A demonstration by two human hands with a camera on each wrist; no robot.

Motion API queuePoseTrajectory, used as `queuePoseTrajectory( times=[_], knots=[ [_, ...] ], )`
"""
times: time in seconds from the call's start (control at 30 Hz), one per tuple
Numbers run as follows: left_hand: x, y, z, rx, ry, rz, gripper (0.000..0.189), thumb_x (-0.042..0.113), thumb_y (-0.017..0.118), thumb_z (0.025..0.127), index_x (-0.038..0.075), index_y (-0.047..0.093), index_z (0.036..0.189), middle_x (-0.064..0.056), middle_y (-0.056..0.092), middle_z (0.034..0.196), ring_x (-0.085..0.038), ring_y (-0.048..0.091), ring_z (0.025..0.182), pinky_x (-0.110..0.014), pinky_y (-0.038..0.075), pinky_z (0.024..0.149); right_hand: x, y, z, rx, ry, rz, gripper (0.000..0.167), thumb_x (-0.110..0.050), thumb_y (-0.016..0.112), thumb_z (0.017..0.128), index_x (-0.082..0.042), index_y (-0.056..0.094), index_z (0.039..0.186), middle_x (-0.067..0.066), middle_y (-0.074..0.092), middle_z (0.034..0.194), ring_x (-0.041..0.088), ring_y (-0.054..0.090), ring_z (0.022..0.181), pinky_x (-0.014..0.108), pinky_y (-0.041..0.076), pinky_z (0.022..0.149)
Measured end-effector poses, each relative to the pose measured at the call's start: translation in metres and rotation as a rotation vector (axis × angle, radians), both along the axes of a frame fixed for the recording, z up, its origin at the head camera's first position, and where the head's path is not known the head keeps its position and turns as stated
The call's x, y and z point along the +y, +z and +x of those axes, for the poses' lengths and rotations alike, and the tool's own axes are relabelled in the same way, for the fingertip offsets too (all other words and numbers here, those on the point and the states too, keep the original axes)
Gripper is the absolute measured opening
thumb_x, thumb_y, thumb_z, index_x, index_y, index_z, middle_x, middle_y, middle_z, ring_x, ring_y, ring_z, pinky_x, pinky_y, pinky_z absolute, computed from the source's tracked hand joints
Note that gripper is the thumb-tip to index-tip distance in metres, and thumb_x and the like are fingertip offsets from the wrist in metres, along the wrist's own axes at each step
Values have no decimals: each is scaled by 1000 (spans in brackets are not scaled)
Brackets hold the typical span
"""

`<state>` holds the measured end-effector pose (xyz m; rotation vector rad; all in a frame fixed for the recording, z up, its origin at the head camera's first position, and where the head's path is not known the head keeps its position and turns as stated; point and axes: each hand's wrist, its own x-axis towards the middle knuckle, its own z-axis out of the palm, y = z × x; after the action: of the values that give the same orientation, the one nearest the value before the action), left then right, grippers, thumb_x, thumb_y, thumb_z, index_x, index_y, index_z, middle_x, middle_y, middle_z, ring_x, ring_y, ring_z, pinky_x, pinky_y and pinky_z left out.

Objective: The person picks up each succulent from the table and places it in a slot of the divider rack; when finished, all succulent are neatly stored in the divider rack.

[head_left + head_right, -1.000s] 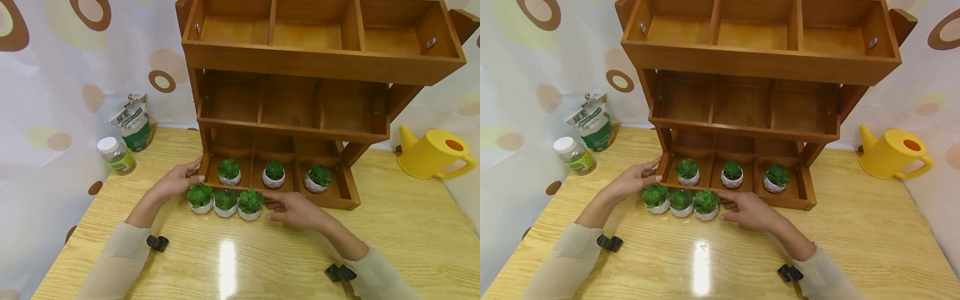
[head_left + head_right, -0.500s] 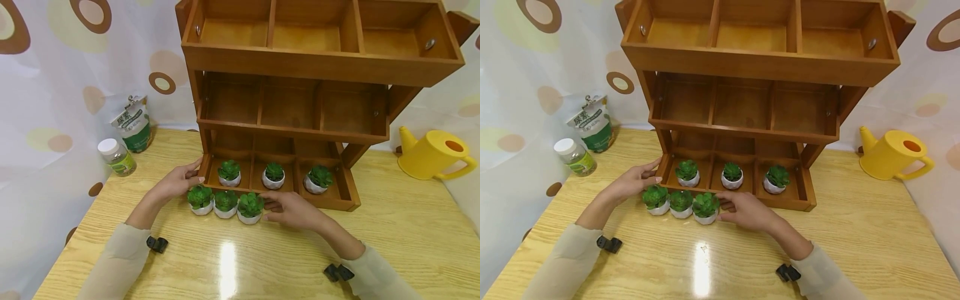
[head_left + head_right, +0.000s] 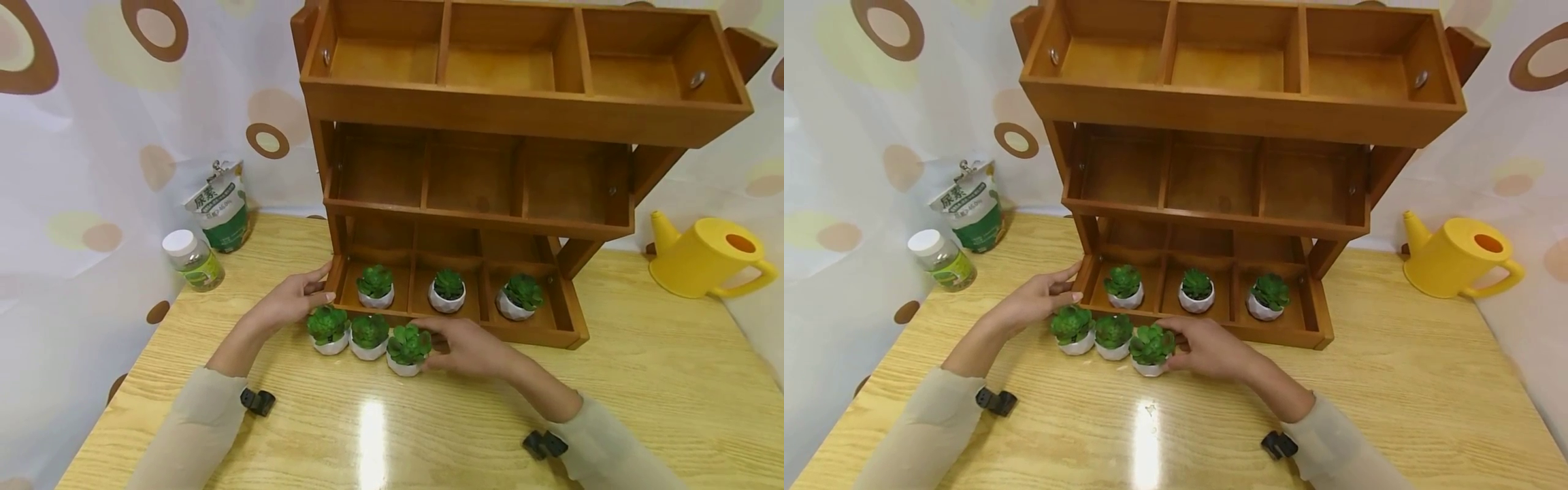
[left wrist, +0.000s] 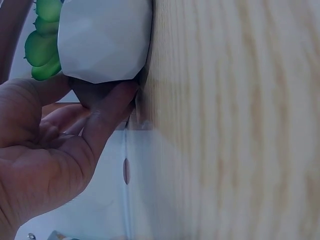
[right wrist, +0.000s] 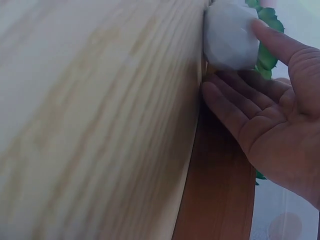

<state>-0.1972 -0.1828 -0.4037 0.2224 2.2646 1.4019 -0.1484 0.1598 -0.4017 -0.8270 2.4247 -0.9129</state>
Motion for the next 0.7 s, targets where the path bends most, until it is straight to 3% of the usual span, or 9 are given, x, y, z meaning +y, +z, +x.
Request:
queuePoseTrajectory(
  times=[0.1,0.27,0.37,0.53,0.7],
  knots=[
    [0,-1,1,-9,0,-4,69,20,54,107,20,16,164,-27,33,161,-33,55,123,-31,41,63,-4,-2,-1,5,8,12,67,-38,81,87,-27,54,147,-8,67,129,10,66,106,35,54,91],
    [0,-1,0,6,-6,-20,69,22,54,107,20,15,164,-25,33,162,-36,47,141,-34,44,83,-11,0,-1,5,6,54,75,-44,82,84,-26,50,149,-7,64,128,9,59,88,32,49,83],
    [0,-1,0,8,-2,-24,69,21,54,107,20,16,164,-25,35,161,-35,49,139,-34,45,83,-14,0,0,9,3,51,77,-43,83,83,-23,48,149,-6,63,133,9,62,98,36,51,90],
    [0,-2,-1,2,-2,-16,69,20,53,107,19,15,164,-27,35,160,-33,53,127,-33,44,68,-18,0,1,5,-14,35,72,-39,85,83,-21,51,144,-6,63,130,11,62,114,40,51,97],
    [0,-3,-1,14,-10,-16,69,20,53,107,19,15,164,-27,35,160,-35,52,134,-33,45,76,-18,-1,1,33,-20,41,68,-39,84,83,-21,53,140,-7,65,126,11,63,112,39,51,96]
  ],
)
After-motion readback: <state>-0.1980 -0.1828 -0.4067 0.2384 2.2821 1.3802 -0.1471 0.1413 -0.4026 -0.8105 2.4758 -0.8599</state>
